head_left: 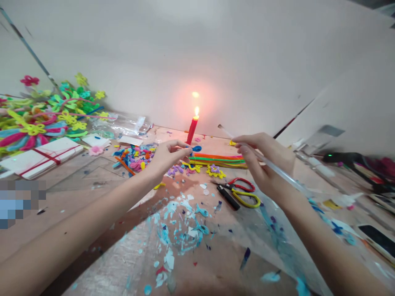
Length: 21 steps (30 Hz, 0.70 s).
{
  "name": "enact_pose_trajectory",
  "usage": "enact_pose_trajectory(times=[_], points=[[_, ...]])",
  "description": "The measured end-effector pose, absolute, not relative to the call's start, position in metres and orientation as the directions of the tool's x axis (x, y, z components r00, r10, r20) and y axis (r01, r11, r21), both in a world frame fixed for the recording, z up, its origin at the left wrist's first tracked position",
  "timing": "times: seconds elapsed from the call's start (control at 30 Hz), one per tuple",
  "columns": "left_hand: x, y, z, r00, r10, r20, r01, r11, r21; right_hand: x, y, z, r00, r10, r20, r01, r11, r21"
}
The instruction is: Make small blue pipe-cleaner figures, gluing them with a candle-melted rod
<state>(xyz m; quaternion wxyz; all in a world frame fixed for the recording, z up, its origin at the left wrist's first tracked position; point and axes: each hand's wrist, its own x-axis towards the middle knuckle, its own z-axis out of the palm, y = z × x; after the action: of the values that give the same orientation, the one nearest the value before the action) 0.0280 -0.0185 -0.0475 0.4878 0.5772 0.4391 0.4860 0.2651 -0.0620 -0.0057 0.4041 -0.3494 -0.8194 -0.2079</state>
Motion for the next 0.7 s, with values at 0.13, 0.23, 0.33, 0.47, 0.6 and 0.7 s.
enact_pose_trajectory(times=[0.13,0.23,0.33,0.47,0.6,0.7], points=[[0.029,-0.018,-0.052,0.167,0.979,0.118,0.020,-0.123,0.992,0.289,-0.065,-0.027,-0.580,0.398,0.711,0.749,0.604,0.273],[0.030,-0.018,-0.054,0.195,0.973,0.122,0.027,-0.130,0.991,0.318,-0.076,-0.053,-0.604,0.484,0.633,0.775,0.542,0.325],[0.032,-0.019,-0.056,0.203,0.972,0.116,0.052,-0.129,0.990,0.348,-0.091,-0.082,-0.599,0.619,0.508,0.799,0.505,0.327],[0.035,-0.020,-0.057,0.184,0.978,0.096,0.069,-0.110,0.992,0.375,-0.109,-0.110,-0.511,0.719,0.472,0.859,0.441,0.258],[0.036,-0.022,-0.056,0.195,0.977,0.082,0.070,-0.097,0.993,0.381,-0.117,-0.124,-0.506,0.750,0.426,0.863,0.450,0.231],[0.035,-0.024,-0.055,0.202,0.976,0.076,0.080,-0.094,0.992,0.376,-0.118,-0.127,-0.508,0.753,0.418,0.861,0.462,0.215]])
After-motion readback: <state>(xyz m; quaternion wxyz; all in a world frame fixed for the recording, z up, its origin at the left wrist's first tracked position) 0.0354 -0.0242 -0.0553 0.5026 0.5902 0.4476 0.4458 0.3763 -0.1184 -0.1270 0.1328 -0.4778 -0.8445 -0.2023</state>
